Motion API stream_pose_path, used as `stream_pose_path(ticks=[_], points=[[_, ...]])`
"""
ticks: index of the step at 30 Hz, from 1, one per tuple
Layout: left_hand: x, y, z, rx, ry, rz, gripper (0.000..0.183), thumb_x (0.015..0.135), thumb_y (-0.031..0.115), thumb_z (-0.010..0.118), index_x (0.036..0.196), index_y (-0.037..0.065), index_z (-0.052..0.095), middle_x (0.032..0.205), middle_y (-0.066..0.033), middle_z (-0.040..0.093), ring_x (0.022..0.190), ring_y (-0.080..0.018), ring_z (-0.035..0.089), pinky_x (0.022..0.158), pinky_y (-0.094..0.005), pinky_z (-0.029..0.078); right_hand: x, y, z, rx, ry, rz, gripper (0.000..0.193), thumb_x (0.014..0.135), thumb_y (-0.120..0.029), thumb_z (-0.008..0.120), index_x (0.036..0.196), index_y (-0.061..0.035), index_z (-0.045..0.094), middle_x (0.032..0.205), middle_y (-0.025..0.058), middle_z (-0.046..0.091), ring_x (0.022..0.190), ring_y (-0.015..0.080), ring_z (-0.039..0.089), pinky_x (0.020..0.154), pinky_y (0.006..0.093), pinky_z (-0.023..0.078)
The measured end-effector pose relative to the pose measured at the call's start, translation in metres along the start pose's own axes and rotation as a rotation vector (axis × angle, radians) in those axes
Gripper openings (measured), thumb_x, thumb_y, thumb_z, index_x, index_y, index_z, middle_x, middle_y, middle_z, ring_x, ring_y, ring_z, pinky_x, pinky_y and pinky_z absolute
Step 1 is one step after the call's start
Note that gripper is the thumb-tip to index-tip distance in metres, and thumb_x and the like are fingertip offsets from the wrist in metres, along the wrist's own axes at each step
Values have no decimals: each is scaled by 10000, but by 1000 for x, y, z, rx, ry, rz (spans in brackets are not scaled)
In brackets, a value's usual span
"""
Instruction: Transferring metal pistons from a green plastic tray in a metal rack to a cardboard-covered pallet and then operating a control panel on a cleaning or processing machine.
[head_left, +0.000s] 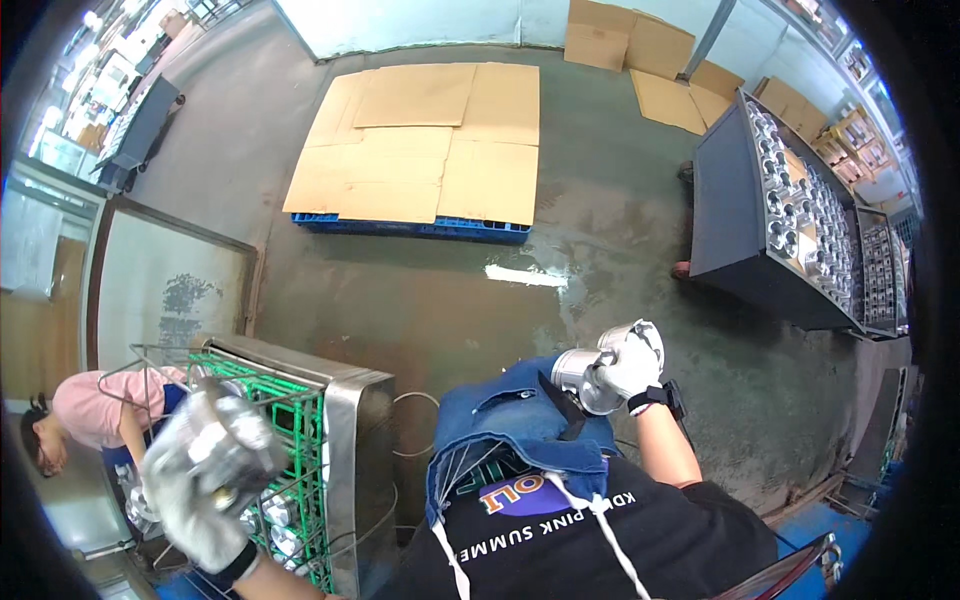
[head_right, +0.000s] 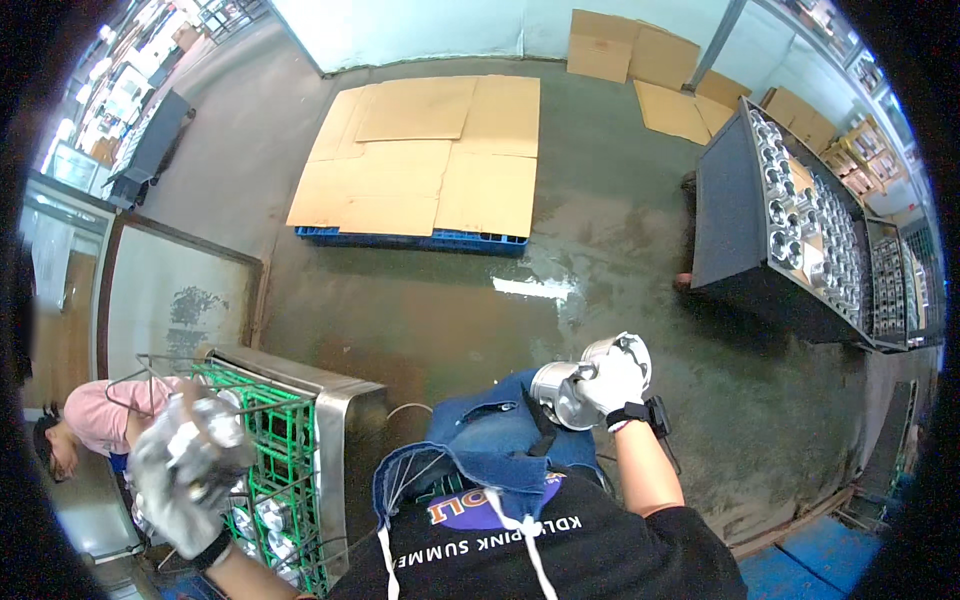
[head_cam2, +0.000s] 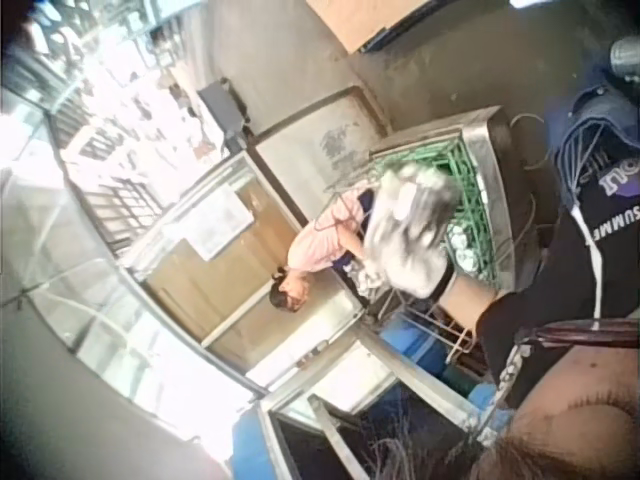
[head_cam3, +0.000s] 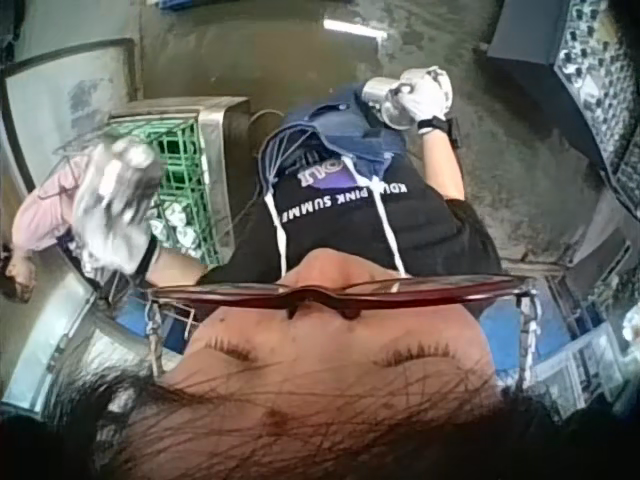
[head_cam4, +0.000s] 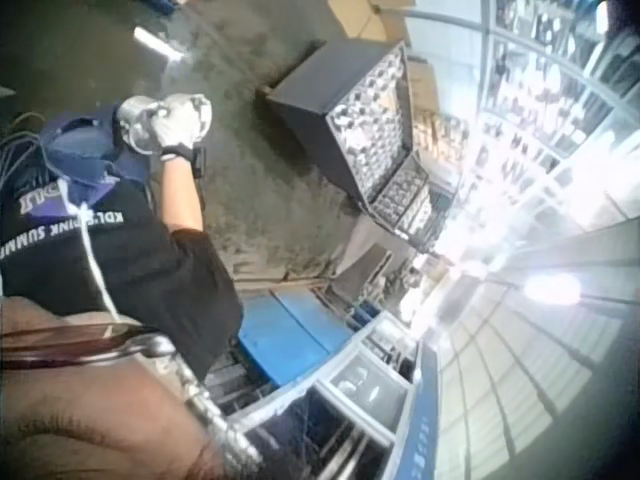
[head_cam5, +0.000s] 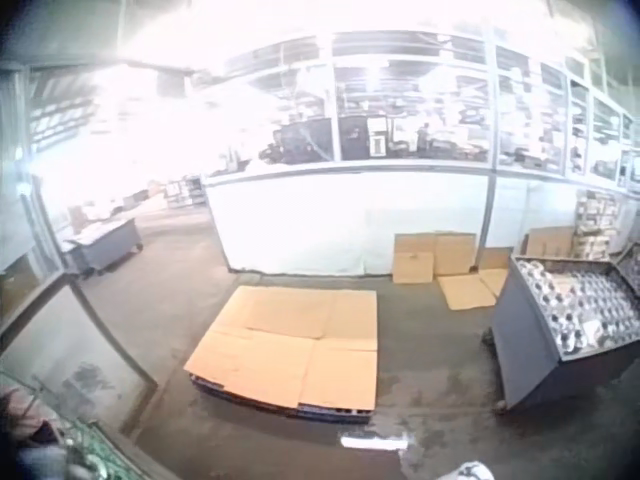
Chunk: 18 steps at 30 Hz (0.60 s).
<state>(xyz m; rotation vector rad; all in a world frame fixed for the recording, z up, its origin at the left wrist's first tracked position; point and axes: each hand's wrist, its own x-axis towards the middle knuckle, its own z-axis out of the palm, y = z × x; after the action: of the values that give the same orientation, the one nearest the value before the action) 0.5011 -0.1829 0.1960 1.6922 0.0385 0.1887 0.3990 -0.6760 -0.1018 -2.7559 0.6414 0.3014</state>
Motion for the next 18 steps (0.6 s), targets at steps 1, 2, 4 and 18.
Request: stream_pose_path(ticks=[1, 2, 4, 18], points=[[19, -10, 55, -173, -186, -164, 333, 902, 210, 639, 1163, 13, 574, 1150, -130, 628, 1087, -234, 599, 964, -407, 479, 1, 8, -2, -92, 114, -21, 227, 587, -300, 688, 719, -116, 710, 780, 160, 648, 852, 328, 606, 805, 421, 466], [24, -40, 75, -54, -25, -100, 274, 883, 160, 652, 1112, 23, 589, 1093, -96, 634, 1046, -204, 601, 920, -376, 490, 4, 22, 1, -21, 141, 4, 238, 596, -321, 687, 724, -122, 720, 806, 161, 649, 851, 341, 588, 794, 434, 460], [30, -78, 119, -167, 7, -310, 244, 844, 102, 686, 1060, 22, 604, 1059, -80, 639, 943, -176, 611, 858, -319, 494, 13, 43, 10, -18, 141, 46, 241, 600, -326, 683, 725, -124, 721, 806, 157, 651, 845, 347, 586, 807, 431, 456], [176, -317, 341, -114, -164, -659, 242, 856, -27, 645, 1096, -22, 620, 1003, -98, 697, 860, -165, 668, 774, -292, 541, 157, 113, -60, 157, -40, 575, 453, 625, -252, 741, 1033, -55, 730, 946, 183, 712, 942, 331, 674, 870, 371, 516]])
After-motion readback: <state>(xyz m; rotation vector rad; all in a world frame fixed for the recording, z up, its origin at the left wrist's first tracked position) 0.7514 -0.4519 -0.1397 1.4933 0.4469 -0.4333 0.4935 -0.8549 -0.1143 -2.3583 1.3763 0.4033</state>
